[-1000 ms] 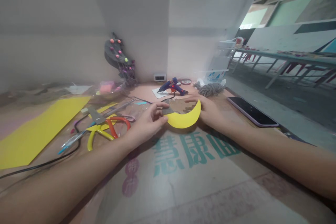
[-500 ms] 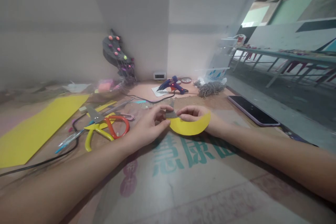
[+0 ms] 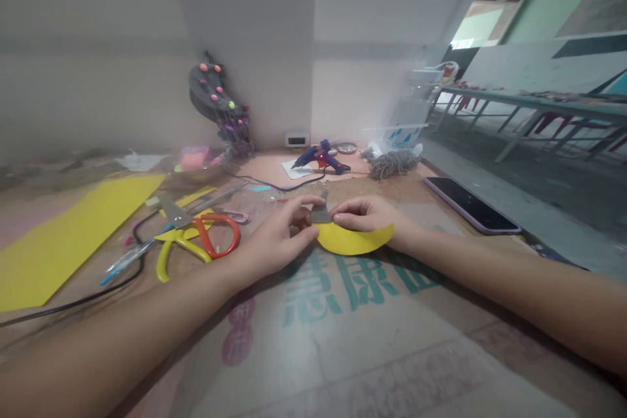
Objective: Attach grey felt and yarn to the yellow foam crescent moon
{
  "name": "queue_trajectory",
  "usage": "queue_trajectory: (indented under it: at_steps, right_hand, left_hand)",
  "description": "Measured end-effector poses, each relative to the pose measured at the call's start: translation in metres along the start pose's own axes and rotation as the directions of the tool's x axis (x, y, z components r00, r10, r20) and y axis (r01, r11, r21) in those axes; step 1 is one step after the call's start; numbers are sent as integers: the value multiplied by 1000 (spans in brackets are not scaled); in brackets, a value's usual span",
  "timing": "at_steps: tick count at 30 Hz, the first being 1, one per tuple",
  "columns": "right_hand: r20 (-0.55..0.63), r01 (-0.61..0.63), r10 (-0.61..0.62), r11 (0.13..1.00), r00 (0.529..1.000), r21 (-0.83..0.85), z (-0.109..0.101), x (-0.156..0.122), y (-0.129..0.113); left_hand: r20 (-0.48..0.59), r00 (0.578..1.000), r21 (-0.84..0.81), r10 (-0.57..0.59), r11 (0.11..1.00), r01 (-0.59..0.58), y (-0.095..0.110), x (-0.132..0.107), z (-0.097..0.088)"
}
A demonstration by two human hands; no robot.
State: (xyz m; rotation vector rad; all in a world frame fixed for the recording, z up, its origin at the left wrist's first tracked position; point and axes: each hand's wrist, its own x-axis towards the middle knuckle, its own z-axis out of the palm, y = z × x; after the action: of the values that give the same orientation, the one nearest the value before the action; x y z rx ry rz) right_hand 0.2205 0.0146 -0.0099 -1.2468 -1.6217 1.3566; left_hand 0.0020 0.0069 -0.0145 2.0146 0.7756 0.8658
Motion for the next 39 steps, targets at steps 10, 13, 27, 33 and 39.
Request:
queue_trajectory:
  at_steps: [10,13,27,33,39]
  right_hand:
    - [-3,-4,3,993,1000,-117,4,-3,-9]
    - [-3,4,-4,994,1000,-112,4,-4,-11]
    - [7,4,-2,987,1000,-163,5,-5,-15]
    - [9,-15,16,995,1000,-100,5,-4,-12]
    - [29,-15,16,998,999,-54,4,-3,-7]
  left_hand:
    - [25,999,-52,-41,998,42,2,-1,1]
    - [-7,999,-66,-54,996,53,2,0,0]
    - [-202,975,93,-97,989,118,-2,1,-5]
    - [-208,971,-11,-119,993,119,-6,3,-4]
    - [-145,983,109,-115,985,131,9,4,-5]
